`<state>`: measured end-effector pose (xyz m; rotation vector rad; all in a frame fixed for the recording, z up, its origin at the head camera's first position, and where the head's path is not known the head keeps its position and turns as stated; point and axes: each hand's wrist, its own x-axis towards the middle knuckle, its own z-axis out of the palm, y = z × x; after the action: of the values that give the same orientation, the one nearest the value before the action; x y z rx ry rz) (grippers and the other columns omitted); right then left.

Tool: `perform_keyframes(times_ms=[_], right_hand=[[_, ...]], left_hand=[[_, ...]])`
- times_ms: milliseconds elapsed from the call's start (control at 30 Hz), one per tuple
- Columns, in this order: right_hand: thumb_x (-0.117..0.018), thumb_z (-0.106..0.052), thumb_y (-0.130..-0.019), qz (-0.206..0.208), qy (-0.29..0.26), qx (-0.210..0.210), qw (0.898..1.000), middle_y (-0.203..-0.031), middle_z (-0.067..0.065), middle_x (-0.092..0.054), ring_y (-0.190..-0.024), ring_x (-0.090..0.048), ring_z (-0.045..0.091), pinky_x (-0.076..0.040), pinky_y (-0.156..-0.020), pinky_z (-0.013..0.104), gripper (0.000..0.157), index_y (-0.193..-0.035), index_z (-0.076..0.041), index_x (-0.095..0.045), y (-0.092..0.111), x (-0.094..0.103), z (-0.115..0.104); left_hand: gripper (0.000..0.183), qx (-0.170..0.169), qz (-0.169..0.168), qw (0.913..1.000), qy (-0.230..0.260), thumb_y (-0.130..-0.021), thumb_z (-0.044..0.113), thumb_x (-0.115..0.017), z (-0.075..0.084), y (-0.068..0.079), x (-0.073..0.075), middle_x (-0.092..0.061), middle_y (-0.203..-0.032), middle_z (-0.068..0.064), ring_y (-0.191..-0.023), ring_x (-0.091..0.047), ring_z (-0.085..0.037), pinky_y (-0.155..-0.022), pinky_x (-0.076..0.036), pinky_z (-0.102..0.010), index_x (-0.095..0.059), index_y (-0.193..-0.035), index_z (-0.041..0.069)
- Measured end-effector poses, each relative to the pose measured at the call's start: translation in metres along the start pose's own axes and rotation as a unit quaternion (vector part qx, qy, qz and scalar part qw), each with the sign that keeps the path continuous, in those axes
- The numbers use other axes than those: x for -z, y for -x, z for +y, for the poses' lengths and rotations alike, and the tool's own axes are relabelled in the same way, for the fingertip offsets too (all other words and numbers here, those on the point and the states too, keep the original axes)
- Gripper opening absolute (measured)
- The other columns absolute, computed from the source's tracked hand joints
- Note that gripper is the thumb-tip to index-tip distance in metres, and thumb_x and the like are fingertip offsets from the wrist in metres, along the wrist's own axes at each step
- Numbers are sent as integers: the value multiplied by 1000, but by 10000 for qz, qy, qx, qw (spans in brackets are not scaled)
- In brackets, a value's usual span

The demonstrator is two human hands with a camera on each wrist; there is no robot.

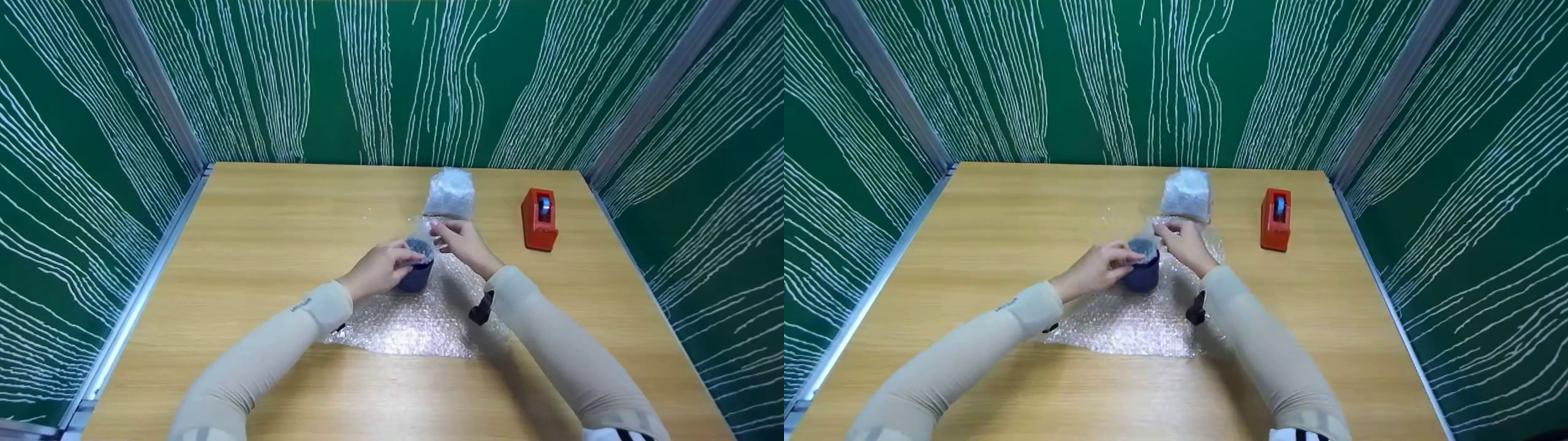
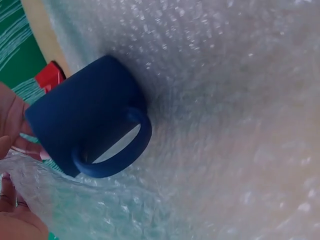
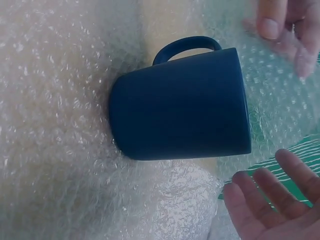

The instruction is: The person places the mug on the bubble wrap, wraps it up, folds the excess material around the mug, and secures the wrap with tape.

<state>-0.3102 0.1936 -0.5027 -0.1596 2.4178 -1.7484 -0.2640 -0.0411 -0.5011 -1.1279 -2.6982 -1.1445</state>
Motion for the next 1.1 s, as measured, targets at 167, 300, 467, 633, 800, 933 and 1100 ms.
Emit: perform_keyframes(times_ms=[167,300,467,633,800,933,1100], right_hand=[[-67,-19,-107,65,328,-78,9994,-101,13,-75,-91,-70,18,-62,-78,24,26,-108,5,-76,0,0,-1],[-71,-15,-103,132,540,-77,9984,-87,-5,-70,-84,-69,14,-62,-76,23,16,-95,-3,-77,-1,-1,3],[-70,-8,-102,219,519,-31,9984,-80,-9,-71,-73,-66,4,-60,-68,18,14,-90,-3,-75,1,-3,9],[-68,-3,-101,258,284,50,9993,-79,-6,-69,-74,-66,3,-66,-72,26,18,-83,-5,-70,4,-5,16],[-66,-1,-103,223,157,-9,9996,-85,0,-71,-75,-67,5,-69,-81,37,20,-84,-5,-70,8,-7,22],[-65,-3,-105,225,57,-101,9997,-87,-1,-71,-77,-68,5,-68,-80,34,21,-84,-6,-67,11,-8,25],[-65,-3,-105,346,5,-89,9994,-88,-1,-71,-76,-68,5,-66,-74,26,19,-86,-3,-68,12,-11,28]], left_hand=[[29,-185,-87,9994,-271,-100,2,-72,-2,1,-3,-76,-117,-14,-113,-72,-34,-109,-58,-47,-79,-128,6],[31,-6,-336,9993,-175,-102,7,-72,-4,1,0,-75,-121,-14,-114,-72,-31,-109,-58,-45,-77,-132,6],[38,613,-601,9957,362,-103,17,-74,-5,-1,18,-73,-127,-13,-113,-71,-26,-102,-61,-38,-72,-139,6],[40,1246,-593,9879,712,-103,20,-75,-15,-2,43,-73,-126,-16,-110,-70,-29,-93,-64,-38,-71,-138,2],[54,1753,-1011,9785,397,-105,33,-71,-29,3,53,-69,-140,-22,-126,-67,-35,-110,-57,-48,-63,-146,-1],[73,2066,-1407,9680,241,-101,47,-75,-37,9,52,-67,-142,-23,-132,-64,-37,-116,-53,-52,-56,-152,-2],[78,2207,-1574,9623,235,-98,47,-79,-45,15,45,-67,-139,-22,-130,-65,-37,-114,-54,-51,-53,-154,-2]])
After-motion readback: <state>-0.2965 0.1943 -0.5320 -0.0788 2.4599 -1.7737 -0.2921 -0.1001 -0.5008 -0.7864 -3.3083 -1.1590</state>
